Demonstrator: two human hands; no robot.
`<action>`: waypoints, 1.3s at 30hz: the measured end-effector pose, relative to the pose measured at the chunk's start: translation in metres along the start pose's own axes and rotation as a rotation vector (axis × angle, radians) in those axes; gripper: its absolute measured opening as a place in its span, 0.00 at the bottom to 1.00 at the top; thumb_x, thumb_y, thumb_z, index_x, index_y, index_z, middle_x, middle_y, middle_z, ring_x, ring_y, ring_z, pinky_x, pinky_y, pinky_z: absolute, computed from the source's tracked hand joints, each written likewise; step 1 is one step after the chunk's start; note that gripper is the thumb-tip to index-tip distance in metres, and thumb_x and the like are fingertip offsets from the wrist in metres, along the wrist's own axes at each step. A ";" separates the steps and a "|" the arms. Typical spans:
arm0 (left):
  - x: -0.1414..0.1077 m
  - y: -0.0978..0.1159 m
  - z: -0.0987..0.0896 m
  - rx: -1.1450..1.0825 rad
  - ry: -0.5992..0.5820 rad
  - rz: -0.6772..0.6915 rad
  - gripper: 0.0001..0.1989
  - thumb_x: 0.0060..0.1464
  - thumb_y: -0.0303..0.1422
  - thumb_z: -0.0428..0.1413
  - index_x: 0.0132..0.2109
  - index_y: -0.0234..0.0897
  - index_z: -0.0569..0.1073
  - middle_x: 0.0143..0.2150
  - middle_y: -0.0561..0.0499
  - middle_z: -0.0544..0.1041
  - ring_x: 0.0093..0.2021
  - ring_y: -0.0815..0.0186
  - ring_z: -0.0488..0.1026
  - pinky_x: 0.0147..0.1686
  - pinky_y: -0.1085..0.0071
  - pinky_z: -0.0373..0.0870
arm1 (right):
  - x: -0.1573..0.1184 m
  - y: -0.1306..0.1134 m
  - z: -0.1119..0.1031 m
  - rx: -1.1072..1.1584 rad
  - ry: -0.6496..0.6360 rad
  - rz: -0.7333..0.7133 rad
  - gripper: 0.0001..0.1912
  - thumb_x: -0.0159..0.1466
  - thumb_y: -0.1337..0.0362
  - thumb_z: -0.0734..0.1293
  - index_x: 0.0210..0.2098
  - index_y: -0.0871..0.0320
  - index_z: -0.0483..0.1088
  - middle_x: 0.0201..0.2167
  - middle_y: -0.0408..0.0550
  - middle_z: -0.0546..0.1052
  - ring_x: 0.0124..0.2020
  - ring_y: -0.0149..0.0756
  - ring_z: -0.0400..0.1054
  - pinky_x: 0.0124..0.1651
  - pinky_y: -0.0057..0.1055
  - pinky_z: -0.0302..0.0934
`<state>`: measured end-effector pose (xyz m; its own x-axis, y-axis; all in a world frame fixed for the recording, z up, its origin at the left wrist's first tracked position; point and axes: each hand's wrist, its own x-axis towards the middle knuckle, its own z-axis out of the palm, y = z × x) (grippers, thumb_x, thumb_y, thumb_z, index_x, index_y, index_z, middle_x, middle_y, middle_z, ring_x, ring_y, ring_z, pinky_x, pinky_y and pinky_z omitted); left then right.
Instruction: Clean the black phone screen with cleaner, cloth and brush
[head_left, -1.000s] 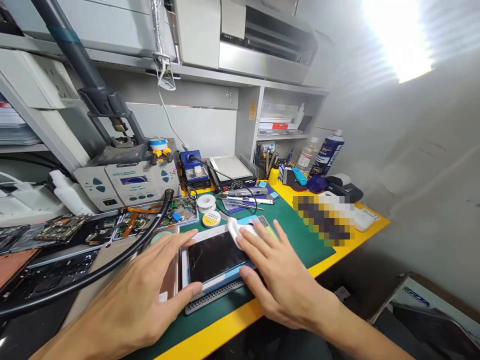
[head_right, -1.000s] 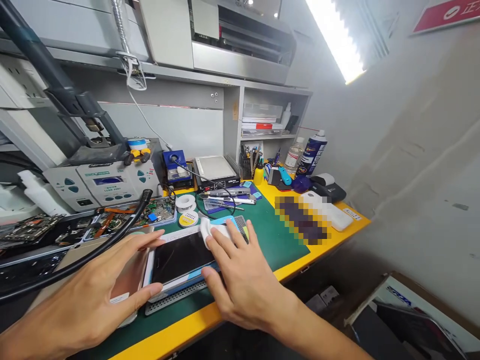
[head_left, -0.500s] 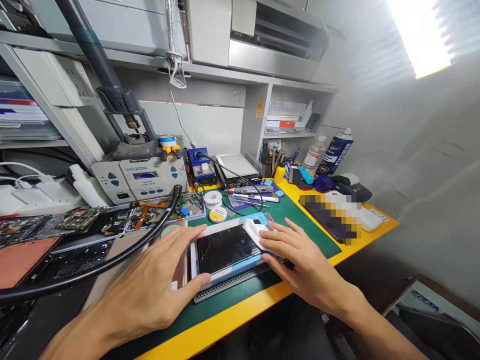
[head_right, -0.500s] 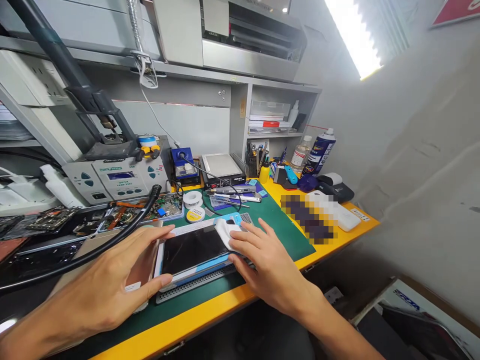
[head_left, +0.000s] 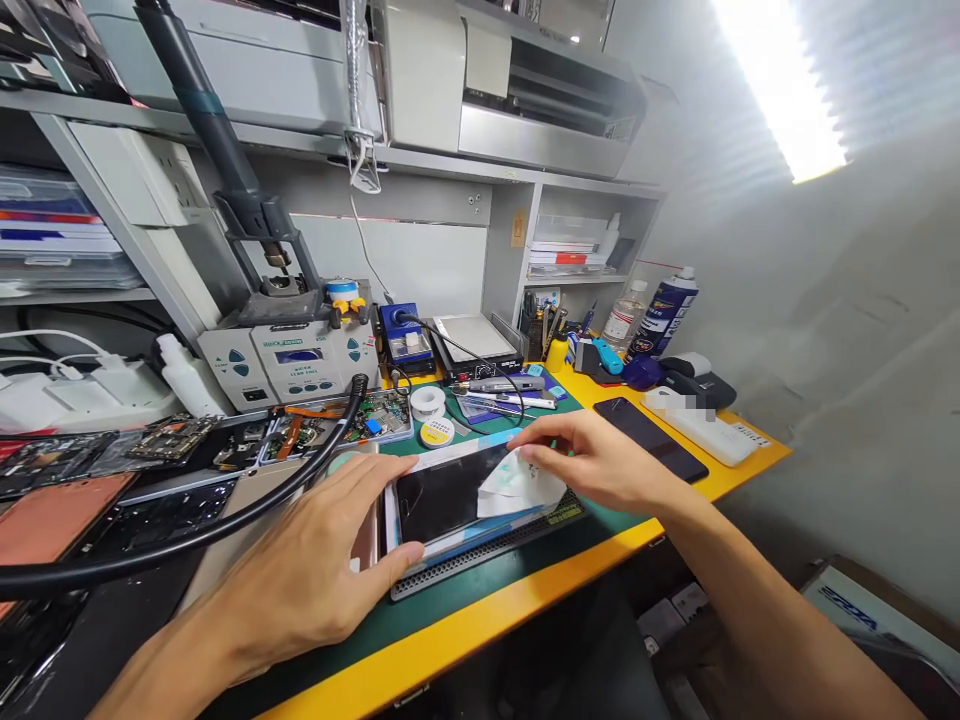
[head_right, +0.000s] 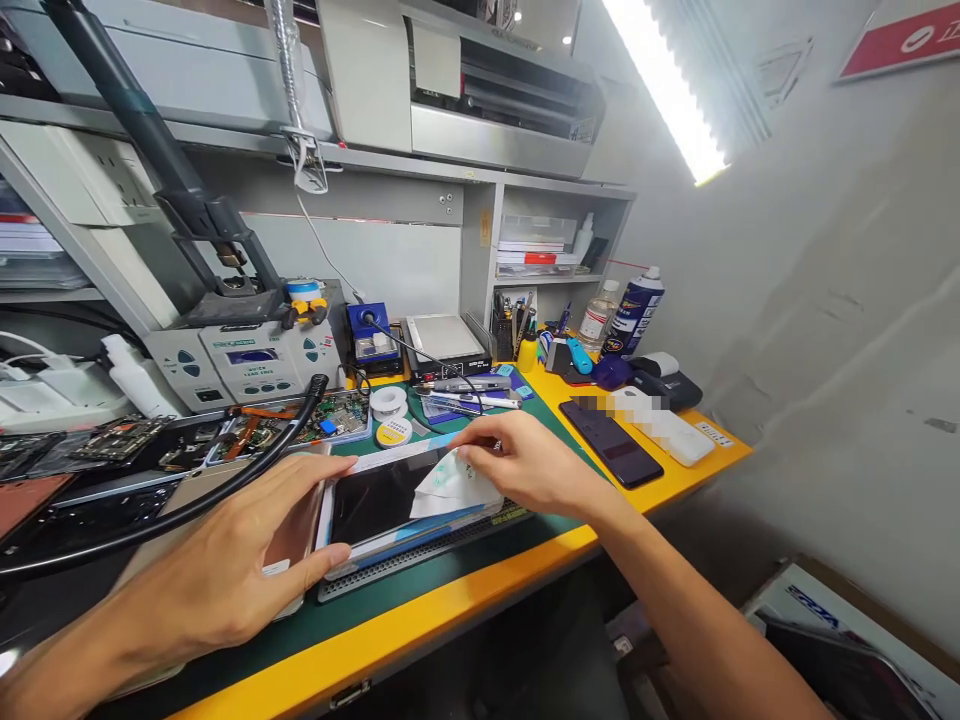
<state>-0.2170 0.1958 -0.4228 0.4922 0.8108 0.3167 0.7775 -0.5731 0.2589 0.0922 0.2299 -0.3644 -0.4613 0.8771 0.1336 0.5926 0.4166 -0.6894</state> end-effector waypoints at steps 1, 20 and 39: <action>0.000 0.000 0.000 0.003 -0.002 -0.005 0.31 0.60 0.47 0.58 0.66 0.43 0.61 0.64 0.41 0.72 0.65 0.47 0.69 0.62 0.50 0.69 | 0.005 -0.001 0.003 -0.135 0.034 -0.051 0.11 0.71 0.63 0.65 0.42 0.58 0.79 0.36 0.48 0.82 0.35 0.37 0.74 0.33 0.29 0.65; 0.000 0.001 0.000 0.004 -0.003 0.005 0.31 0.61 0.46 0.57 0.66 0.42 0.60 0.64 0.43 0.71 0.66 0.49 0.68 0.65 0.49 0.66 | 0.001 0.005 0.060 -0.454 0.213 -0.488 0.07 0.73 0.66 0.63 0.42 0.59 0.73 0.35 0.50 0.79 0.36 0.40 0.68 0.42 0.38 0.65; -0.003 -0.019 0.016 0.139 0.141 0.111 0.34 0.58 0.49 0.59 0.67 0.46 0.61 0.62 0.47 0.76 0.57 0.55 0.77 0.53 0.63 0.77 | -0.028 0.003 0.052 -0.445 0.215 -0.470 0.16 0.69 0.64 0.64 0.55 0.60 0.69 0.52 0.55 0.76 0.57 0.51 0.66 0.63 0.54 0.57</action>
<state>-0.2270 0.2061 -0.4438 0.5257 0.7138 0.4627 0.7732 -0.6278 0.0900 0.0720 0.1941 -0.4073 -0.6223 0.5874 0.5174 0.5972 0.7836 -0.1714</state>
